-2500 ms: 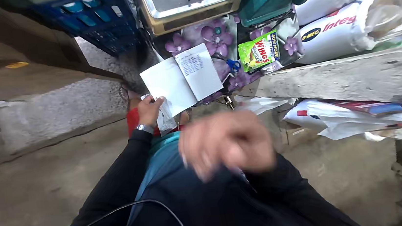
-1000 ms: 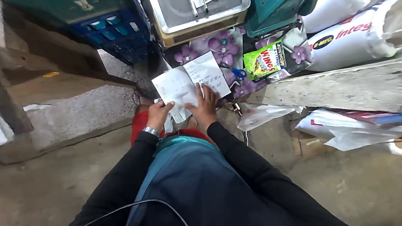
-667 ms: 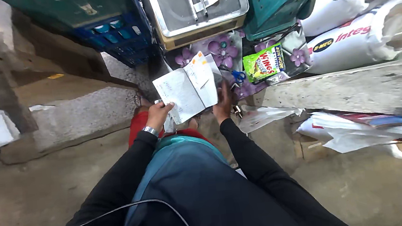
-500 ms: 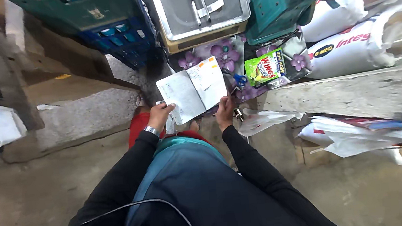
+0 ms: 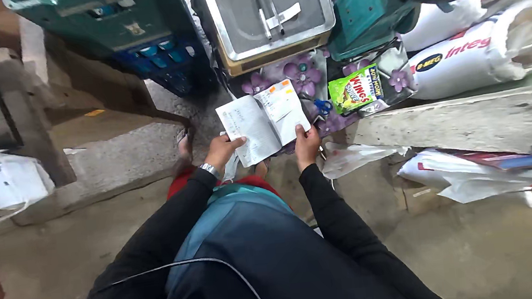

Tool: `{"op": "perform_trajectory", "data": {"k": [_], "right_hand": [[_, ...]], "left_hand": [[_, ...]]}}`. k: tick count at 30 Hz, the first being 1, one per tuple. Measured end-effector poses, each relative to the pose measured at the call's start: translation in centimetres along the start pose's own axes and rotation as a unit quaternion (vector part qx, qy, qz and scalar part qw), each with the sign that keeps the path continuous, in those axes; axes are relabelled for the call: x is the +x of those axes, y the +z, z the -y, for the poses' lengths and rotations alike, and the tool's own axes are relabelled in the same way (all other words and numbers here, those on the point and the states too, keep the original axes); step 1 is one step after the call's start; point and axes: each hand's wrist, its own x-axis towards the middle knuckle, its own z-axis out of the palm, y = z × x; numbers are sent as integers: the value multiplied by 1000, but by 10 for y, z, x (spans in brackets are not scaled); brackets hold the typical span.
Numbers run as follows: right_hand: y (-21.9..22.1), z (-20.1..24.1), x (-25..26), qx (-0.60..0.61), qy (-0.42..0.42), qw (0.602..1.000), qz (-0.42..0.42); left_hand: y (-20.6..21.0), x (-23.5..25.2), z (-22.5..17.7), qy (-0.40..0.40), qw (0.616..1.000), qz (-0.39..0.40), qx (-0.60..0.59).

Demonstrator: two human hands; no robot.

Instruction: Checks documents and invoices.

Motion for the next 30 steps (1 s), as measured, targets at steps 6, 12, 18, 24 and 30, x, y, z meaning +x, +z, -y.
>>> {"op": "perform_trajectory", "data": {"k": [6, 12, 18, 24, 30], "right_hand": [[18, 7, -10, -159, -235, 955, 91], [24, -2, -4, -232, -192, 954, -17], [9, -23, 8, -179, -176, 958, -140], [27, -32, 3, -379, -117, 917, -43], [37, -16, -17, -315, -271, 908, 57]], "left_hand": [[7, 4, -14, 11, 999, 23, -23], [10, 4, -12, 15, 999, 20, -39], [0, 5, -2, -1, 1000, 12, 1], [-7, 9, 11, -14, 1000, 5, 18], [-10, 11, 20, -12, 1000, -5, 9]]}}
